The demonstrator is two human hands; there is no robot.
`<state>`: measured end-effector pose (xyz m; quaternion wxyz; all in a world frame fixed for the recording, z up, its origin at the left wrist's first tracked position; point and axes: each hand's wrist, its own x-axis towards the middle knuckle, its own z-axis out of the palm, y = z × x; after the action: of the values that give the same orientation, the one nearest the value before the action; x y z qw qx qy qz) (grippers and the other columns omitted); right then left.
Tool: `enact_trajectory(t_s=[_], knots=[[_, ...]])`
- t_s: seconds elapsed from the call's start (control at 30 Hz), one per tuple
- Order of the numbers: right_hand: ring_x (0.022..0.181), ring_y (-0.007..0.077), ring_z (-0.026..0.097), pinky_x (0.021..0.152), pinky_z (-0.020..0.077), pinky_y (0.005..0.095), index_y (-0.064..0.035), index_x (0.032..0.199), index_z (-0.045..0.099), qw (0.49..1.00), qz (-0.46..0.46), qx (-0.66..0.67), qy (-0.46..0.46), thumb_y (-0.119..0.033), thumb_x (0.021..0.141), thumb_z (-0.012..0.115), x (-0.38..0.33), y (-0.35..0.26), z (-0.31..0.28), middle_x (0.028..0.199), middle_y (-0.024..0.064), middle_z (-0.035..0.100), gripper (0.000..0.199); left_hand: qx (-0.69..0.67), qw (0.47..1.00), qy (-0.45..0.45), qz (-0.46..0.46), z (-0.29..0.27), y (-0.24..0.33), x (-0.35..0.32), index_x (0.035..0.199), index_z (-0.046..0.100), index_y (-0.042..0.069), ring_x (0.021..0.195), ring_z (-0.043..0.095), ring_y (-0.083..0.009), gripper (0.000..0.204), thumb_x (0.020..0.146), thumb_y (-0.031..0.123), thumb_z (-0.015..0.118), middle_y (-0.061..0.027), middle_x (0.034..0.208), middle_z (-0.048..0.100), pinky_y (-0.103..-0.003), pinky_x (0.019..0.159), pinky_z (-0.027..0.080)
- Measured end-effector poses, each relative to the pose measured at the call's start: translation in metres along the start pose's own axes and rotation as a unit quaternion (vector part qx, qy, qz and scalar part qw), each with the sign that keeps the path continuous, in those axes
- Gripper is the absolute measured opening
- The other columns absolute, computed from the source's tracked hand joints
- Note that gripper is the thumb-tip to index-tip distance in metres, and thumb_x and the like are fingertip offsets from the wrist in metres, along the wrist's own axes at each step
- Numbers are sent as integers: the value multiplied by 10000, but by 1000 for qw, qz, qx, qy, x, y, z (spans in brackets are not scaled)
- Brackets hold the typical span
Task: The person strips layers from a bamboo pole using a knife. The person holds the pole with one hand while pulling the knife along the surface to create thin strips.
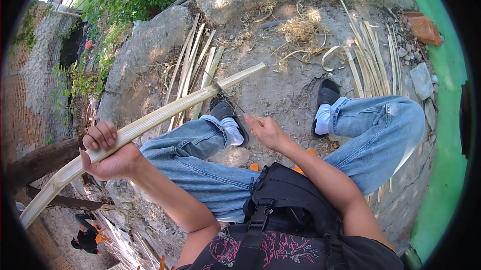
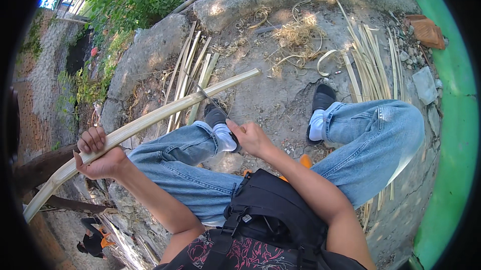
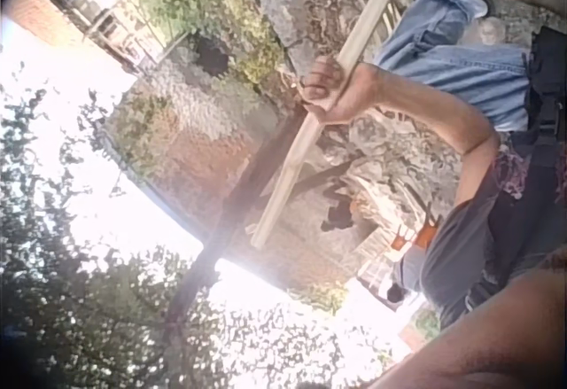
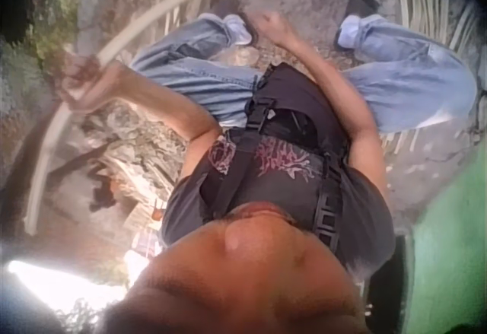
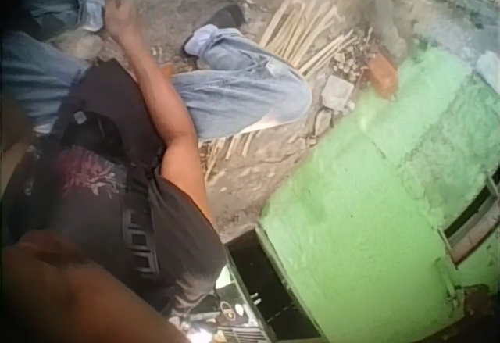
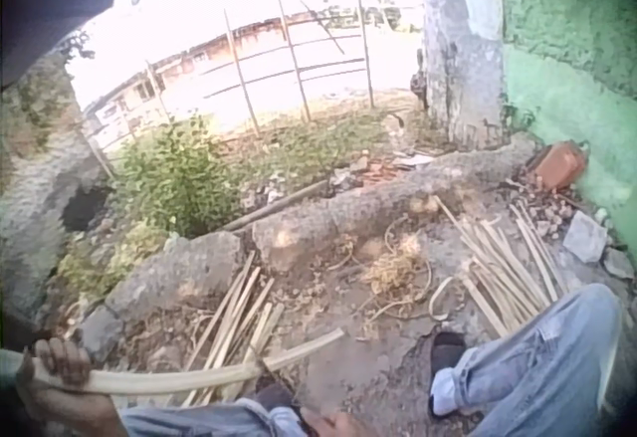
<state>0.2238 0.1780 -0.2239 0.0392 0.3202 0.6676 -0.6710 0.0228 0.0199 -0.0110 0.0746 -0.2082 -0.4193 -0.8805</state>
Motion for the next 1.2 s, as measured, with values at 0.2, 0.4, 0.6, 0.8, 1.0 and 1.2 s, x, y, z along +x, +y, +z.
enact_trajectory(t_s=[0.2,0.4,0.6,0.8,1.0,1.2], knots=[[505,303,530,527,419,397,29,553,530,988,8,-154,34,-620,817,500,2,-15,-12,512,181,525,702,11,996,78,52,18,-11,-3,640,283,136,559,259,-122,311,792,288,507,-3,601,249,-276,527,220],[514,322,542,541,427,400,47,581,549,992,20,-118,38,-591,837,483,-8,-25,-15,514,198,524,692,26,999,-2,-28,-7,-6,3,593,258,155,489,220,-106,336,805,231,506,13,538,224,-271,489,206],[473,242,472,503,388,388,46,544,516,999,35,-29,15,-582,876,417,-3,2,-7,462,153,465,718,18,999,5,-33,-4,-6,4,567,216,165,452,184,-88,329,824,166,423,23,512,190,-246,454,177],[480,128,335,452,294,349,20,526,440,999,-28,-18,-13,-481,915,436,-13,-9,11,454,44,356,635,55,997,49,-24,-1,-5,0,566,209,167,442,170,-86,317,815,138,403,24,509,187,-246,447,164],[487,146,342,469,310,347,34,560,465,999,-20,-43,10,-460,920,436,1,2,1,467,87,370,612,46,997,64,-15,-1,-7,0,567,203,168,438,167,-84,312,813,134,394,25,512,182,-241,440,153],[452,184,355,461,323,363,37,539,492,997,-73,-30,-6,-497,905,433,-8,-2,16,443,119,382,650,91,992,85,10,19,-6,-4,564,191,171,436,160,-88,318,823,145,374,25,510,173,-251,438,154]])
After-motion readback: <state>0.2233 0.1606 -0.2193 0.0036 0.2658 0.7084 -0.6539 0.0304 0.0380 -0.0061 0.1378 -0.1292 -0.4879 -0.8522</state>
